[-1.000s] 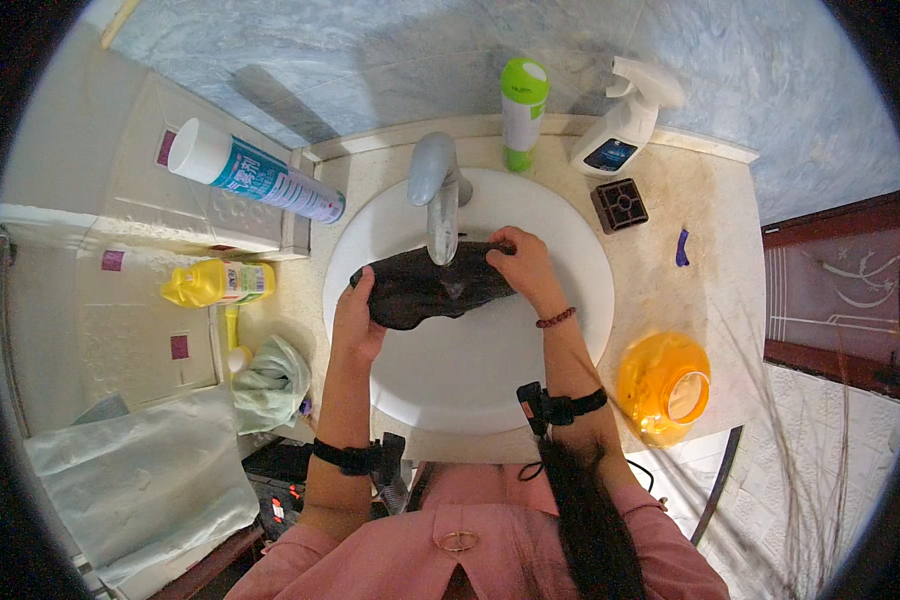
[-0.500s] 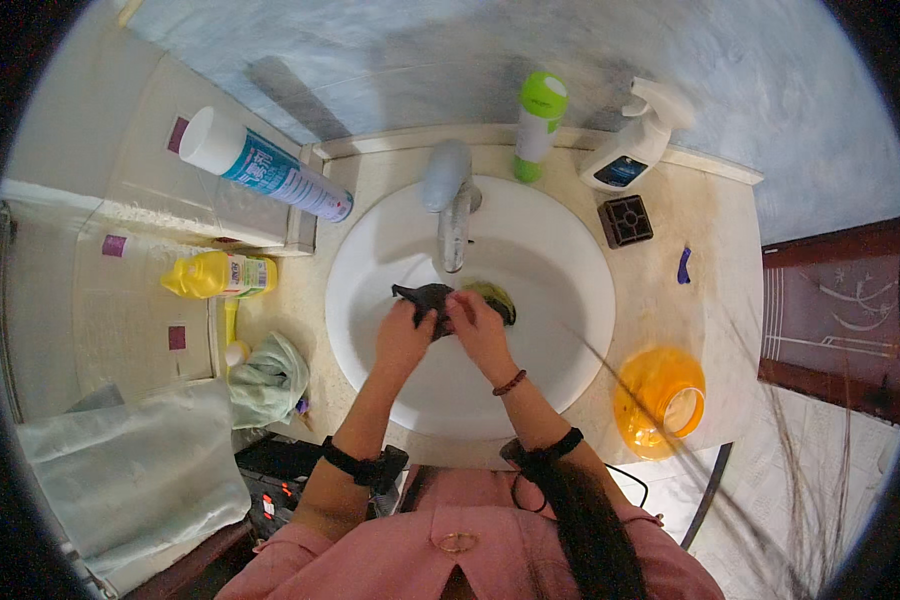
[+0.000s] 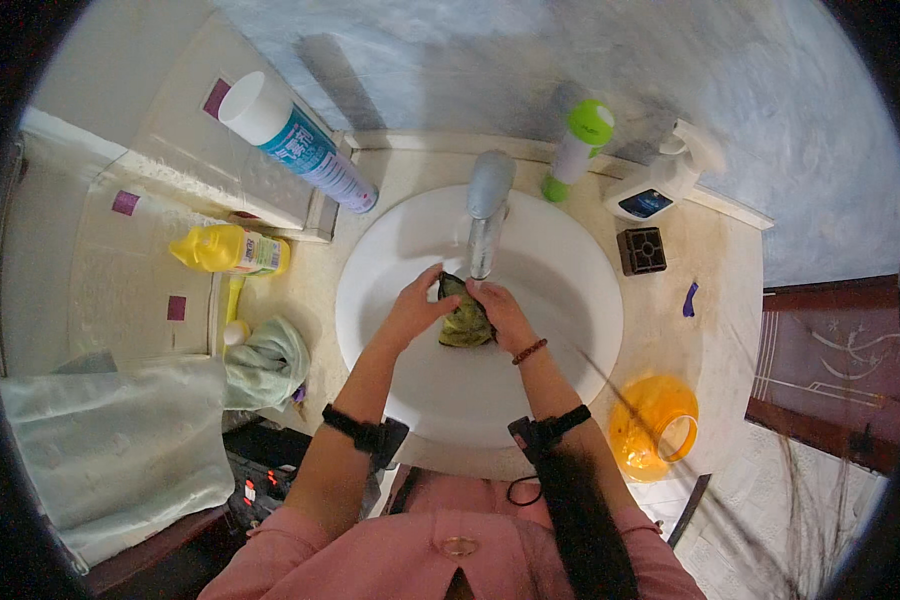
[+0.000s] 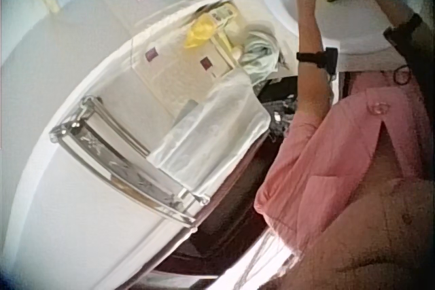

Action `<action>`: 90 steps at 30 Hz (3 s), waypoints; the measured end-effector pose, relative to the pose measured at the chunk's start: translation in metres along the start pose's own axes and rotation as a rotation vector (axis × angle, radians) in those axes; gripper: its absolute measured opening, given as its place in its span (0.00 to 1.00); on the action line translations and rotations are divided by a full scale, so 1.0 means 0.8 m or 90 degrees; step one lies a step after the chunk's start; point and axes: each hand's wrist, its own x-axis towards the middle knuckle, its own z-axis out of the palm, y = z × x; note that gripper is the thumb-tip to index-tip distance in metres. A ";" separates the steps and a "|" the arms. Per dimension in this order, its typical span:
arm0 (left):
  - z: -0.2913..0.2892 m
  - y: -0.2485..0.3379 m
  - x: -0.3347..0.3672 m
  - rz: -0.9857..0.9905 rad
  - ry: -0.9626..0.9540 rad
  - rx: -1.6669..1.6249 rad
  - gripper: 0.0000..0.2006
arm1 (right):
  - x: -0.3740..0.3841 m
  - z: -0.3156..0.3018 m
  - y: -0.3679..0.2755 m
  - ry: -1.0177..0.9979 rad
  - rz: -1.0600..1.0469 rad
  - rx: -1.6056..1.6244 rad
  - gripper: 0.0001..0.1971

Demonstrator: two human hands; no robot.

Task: The person rinses a dark cloth in a bathroom sink, wrings it out, and then wipes down a light switch and the surrounding wall tiles.

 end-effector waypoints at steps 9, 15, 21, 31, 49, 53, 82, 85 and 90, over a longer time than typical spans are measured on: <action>-0.001 0.021 0.033 0.061 0.187 0.087 0.08 | -0.030 -0.014 -0.089 -0.182 -0.014 -0.035 0.19; -0.025 0.023 0.025 -0.036 0.297 -0.095 0.08 | -0.040 -0.052 -0.107 -0.151 0.074 -0.373 0.19; -0.023 0.018 0.011 -0.070 0.286 -0.419 0.08 | -0.039 -0.055 -0.095 -0.012 -0.120 -0.347 0.18; 0.017 0.034 0.014 -0.050 -0.080 -0.085 0.11 | -0.028 -0.024 -0.150 -0.078 -0.092 -0.182 0.20; -0.049 0.014 -0.028 -0.015 0.301 0.003 0.11 | -0.026 -0.006 -0.085 0.031 -0.060 -0.002 0.18; -0.040 0.007 -0.022 -0.084 0.259 -0.180 0.11 | -0.025 -0.020 -0.089 0.043 -0.128 -0.081 0.16; 0.046 0.001 0.004 -0.222 -0.053 -0.612 0.16 | -0.050 0.009 -0.082 0.085 -0.239 -0.222 0.13; 0.031 -0.011 0.003 -0.293 -0.025 -0.850 0.15 | -0.058 0.016 -0.092 -0.039 -0.229 -0.146 0.14; 0.019 0.014 -0.004 -0.193 0.075 -0.581 0.14 | -0.063 -0.007 -0.070 -0.160 -0.187 0.177 0.19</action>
